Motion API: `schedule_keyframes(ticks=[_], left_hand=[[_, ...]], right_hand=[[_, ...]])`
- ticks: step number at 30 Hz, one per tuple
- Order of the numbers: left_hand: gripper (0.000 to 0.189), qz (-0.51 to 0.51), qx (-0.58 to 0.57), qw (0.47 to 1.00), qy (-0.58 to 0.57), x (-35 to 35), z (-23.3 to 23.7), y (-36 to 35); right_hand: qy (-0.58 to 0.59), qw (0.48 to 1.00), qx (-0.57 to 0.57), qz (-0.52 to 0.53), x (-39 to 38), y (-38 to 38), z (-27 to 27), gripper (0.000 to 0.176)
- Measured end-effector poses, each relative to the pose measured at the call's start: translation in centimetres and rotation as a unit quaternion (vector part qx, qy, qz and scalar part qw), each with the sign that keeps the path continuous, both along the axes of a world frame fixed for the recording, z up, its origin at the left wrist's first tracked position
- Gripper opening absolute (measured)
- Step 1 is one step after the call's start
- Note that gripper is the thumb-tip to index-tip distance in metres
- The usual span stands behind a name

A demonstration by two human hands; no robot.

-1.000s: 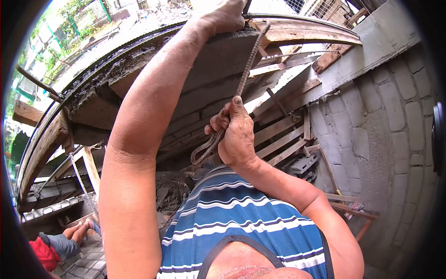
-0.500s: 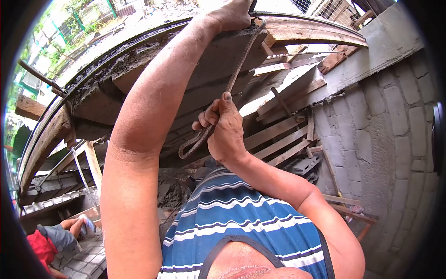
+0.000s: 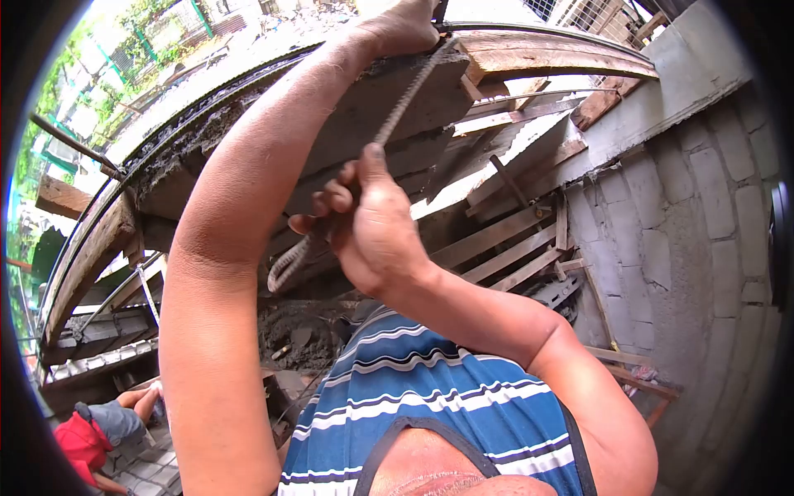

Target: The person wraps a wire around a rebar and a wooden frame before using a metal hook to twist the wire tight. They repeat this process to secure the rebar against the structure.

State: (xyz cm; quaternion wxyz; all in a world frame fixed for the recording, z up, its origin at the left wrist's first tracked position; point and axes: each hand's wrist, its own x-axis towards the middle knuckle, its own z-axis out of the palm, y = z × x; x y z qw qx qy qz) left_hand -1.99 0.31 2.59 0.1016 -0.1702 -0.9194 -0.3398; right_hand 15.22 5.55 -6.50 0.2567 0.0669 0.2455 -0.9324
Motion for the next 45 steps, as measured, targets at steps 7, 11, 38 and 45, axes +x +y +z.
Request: schedule_keyframes(ticks=[7, 11, 38, 45], left_hand=[[0.033, -0.030, 0.005, 0.999, 0.011, -3.5, -2.4, -0.3], [0.033, -0.001, -0.018, 0.999, -0.032, -2.1, -0.9, 0.2], [0.021, -0.015, -0.026, 0.998, 0.056, -0.4, -0.6, -0.3], [0.027, -0.042, -0.080, 0.988, 0.126, -5.0, -3.3, -1.1]], right_hand=[[0.003, 0.998, -0.050, -0.035, -0.6, -2.5, -0.3, 0.047], [0.046, 0.998, -0.025, -0.024, -0.3, -1.5, -1.2, 0.049], [0.262, 0.743, 0.604, -0.120, 1.0, 14.0, -2.6, 0.042], [0.163, 0.828, 0.534, -0.051, -0.4, 18.3, 1.9, 0.034]])
